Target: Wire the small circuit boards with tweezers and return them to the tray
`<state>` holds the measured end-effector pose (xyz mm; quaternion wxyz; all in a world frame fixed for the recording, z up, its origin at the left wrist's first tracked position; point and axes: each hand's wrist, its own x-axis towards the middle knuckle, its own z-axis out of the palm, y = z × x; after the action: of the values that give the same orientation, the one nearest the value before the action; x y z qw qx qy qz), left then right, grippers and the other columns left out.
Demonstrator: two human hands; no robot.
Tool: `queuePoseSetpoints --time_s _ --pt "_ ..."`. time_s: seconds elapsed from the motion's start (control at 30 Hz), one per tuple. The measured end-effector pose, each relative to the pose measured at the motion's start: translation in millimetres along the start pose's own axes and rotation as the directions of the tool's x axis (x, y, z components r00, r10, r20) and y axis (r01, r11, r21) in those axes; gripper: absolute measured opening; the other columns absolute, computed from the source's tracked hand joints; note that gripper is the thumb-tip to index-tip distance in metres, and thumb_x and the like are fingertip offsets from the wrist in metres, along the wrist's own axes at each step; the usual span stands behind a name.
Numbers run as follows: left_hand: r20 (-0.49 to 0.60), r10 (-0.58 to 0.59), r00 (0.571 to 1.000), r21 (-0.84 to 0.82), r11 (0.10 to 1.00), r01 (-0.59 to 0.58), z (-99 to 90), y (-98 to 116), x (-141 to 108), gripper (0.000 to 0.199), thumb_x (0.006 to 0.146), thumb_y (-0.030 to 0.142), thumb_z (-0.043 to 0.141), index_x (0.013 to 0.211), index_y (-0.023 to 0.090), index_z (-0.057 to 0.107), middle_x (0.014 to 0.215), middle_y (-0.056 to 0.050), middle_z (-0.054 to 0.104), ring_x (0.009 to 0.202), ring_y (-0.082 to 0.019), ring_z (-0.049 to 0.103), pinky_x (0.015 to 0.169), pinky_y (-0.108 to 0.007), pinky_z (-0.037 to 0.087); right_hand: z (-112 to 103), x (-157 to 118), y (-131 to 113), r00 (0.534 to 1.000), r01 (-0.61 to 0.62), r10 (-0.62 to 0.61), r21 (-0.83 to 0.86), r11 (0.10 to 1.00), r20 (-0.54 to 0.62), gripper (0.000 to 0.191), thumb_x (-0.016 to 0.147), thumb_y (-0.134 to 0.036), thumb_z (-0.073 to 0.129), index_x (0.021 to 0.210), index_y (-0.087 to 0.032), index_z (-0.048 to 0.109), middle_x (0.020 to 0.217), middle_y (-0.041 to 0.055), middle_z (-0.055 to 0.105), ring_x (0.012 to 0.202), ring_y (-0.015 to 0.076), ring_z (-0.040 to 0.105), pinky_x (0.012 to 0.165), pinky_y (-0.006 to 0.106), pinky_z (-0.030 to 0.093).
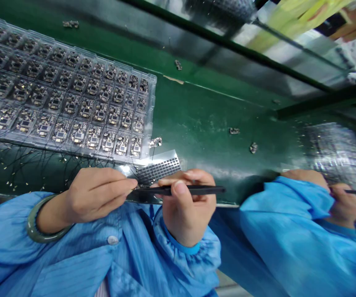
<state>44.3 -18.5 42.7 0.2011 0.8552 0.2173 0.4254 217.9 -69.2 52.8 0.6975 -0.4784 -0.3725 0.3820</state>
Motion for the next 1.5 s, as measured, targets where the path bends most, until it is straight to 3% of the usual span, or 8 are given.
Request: queuePoseSetpoints --time_s 0.13,0.23,0.33,0.47,0.6,0.9,1.3,1.5 --pt "0.038 -0.221 0.975 -0.205 0.953 0.224 0.7 0.0 5.6 0.014 0.084 0.008 0.056 0.091 0.014 0.066 0.072 -0.003 0.066 0.062 -0.01 0.061 0.055 -0.018 0.05 3.1 -0.1 -2.6 0.988 0.155 -0.156 -0.067 0.986 -0.019 0.015 0.079 -0.023 0.069 0.089 -0.029 0.061 0.069 -0.0056 0.071 0.053 0.0135 0.067 0.047 0.026 0.057" --pt "0.108 -0.396 0.912 -0.275 0.87 0.41 -1.6 -2.1 5.7 0.013 0.083 0.008 0.057 0.081 0.015 0.067 0.065 0.0 0.059 0.056 -0.008 0.055 0.05 -0.018 0.044 6.1 4.0 -5.2 0.978 0.199 -0.199 -0.02 0.98 -0.063 0.011 0.08 -0.027 0.068 0.087 -0.029 0.06 0.062 -0.007 0.068 0.047 0.012 0.063 0.04 0.022 0.053" --pt "0.177 -0.497 0.849 -0.345 0.777 0.527 -3.3 -3.2 4.9 0.014 0.083 0.01 0.057 0.075 0.015 0.067 0.062 0.002 0.056 0.054 -0.008 0.051 0.048 -0.018 0.039 9.2 6.2 -3.5 0.981 0.165 -0.168 -0.04 0.985 -0.094 0.013 0.08 -0.025 0.068 0.09 -0.028 0.06 0.064 -0.0072 0.069 0.047 0.0123 0.065 0.042 0.023 0.055" --pt "0.221 -0.562 0.797 -0.394 0.696 0.6 -3.2 -2.0 4.6 0.015 0.083 0.012 0.056 0.072 0.014 0.065 0.061 0.001 0.056 0.053 -0.008 0.049 0.046 -0.018 0.037 12.0 4.7 4.7 0.995 0.082 -0.085 -0.062 0.995 -0.058 0.019 0.08 -0.022 0.068 0.095 -0.029 0.059 0.069 -0.0069 0.072 0.05 0.0129 0.067 0.042 0.022 0.054" --pt "0.242 -0.606 0.758 -0.398 0.651 0.647 -2.8 -1.9 5.0 0.016 0.083 0.015 0.055 0.068 0.013 0.062 0.059 0.002 0.054 0.05 -0.007 0.046 0.043 -0.017 0.034 12.7 3.7 11.5 0.997 0.042 -0.045 -0.059 0.997 -0.06 0.021 0.081 -0.02 0.068 0.097 -0.03 0.06 0.071 -0.0079 0.072 0.055 0.0127 0.07 0.046 0.021 0.056" --pt "0.3 -0.668 0.68 -0.351 0.586 0.73 -4.4 -0.7 7.5 0.019 0.083 0.017 0.053 0.066 0.013 0.06 0.059 0.003 0.05 0.05 -0.006 0.042 0.044 -0.017 0.031 14.0 3.2 15.2 0.993 0.062 -0.078 -0.159 0.985 -0.093 0.019 0.08 -0.024 0.07 0.096 -0.028 0.059 0.072 -0.0066 0.071 0.062 0.0145 0.071 0.054 0.025 0.057" --pt "0.312 -0.684 0.66 -0.356 0.56 0.749 -4.7 -0.9 5.5 0.019 0.083 0.02 0.055 0.07 0.011 0.065 0.053 0.006 0.041 0.045 -0.005 0.032 0.04 -0.018 0.022 13.3 2.5 23.1 0.991 0.062 -0.078 -0.146 0.987 -0.107 0.021 0.08 -0.023 0.069 0.099 -0.029 0.062 0.073 -0.0061 0.074 0.063 0.0149 0.072 0.056 0.026 0.058" --pt "0.34 -0.68 0.649 -0.386 0.529 0.756 -4.0 -1.5 5.0 0.021 0.085 0.024 0.056 0.074 0.011 0.067 0.058 0.003 0.048 0.049 -0.007 0.039 0.043 -0.018 0.028 14.7 2.6 23.4 0.986 0.095 -0.116 -0.171 0.981 -0.118 0.021 0.08 -0.021 0.069 0.098 -0.028 0.061 0.073 -0.0061 0.073 0.064 0.0151 0.072 0.057 0.027 0.058"
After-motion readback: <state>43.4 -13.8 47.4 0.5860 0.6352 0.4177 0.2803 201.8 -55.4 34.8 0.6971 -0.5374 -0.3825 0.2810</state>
